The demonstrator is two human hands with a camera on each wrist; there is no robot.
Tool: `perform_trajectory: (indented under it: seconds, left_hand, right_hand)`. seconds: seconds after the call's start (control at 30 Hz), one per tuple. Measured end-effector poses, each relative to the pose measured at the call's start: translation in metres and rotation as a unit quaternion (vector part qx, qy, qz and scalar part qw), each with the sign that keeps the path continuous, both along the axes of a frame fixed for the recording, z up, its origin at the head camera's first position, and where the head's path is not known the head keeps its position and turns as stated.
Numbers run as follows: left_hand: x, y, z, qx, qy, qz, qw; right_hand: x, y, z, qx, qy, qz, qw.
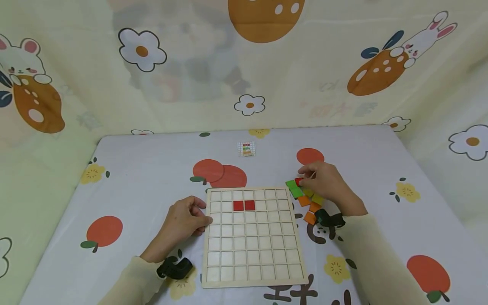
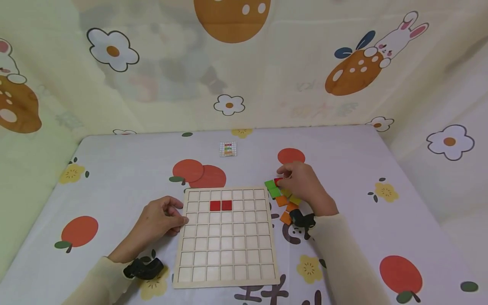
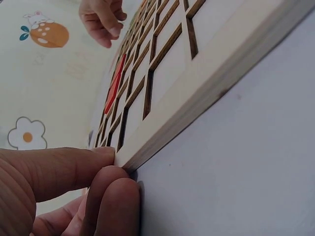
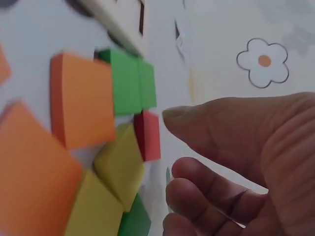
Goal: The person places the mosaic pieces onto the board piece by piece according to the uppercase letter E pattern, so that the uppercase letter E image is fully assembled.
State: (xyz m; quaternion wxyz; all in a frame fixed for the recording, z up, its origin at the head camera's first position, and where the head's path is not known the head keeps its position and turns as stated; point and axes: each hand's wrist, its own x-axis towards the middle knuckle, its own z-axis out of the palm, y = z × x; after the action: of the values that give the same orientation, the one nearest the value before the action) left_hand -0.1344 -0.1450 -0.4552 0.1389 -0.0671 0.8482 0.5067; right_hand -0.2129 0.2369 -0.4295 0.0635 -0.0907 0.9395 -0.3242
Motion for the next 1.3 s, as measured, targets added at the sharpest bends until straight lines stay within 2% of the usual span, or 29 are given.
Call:
perform_trajectory:
  seconds: [0.23,0.53,0.83,1.1,1.3]
  left_hand:
    - [0.0,0.0,0.0,-0.007,0.002,0.0,1.0]
    - [0.0,0.001,0.002,-0.014,-0.003,0.003,0.9999]
    - [0.0,0.002,0.002,-0.01,-0.005,0.004,0.9999]
    - [-0.001,0.002,0.002,-0.013,-0.004,0.004,0.9999]
    - [-0.001,0.002,0.002,-0.013,-0.006,0.001,0.9999]
  right_hand:
    - [-0.006,0.002,-0.006,0.019,-0.045,0.001,0.9988]
    - [-0.011,0.0,-0.004,0.044,-0.062,-0.001,0.9971]
    - [-0.013,0.0,-0.003,0.007,-0.074,-0.031,0.9968]
    - [-0.018,0.002,-0.006,-0.031,-0.053,-0.047,0.997]
    - [-0.018,0.002,-0.005,-0.039,-0.07,-0.052,0.9954]
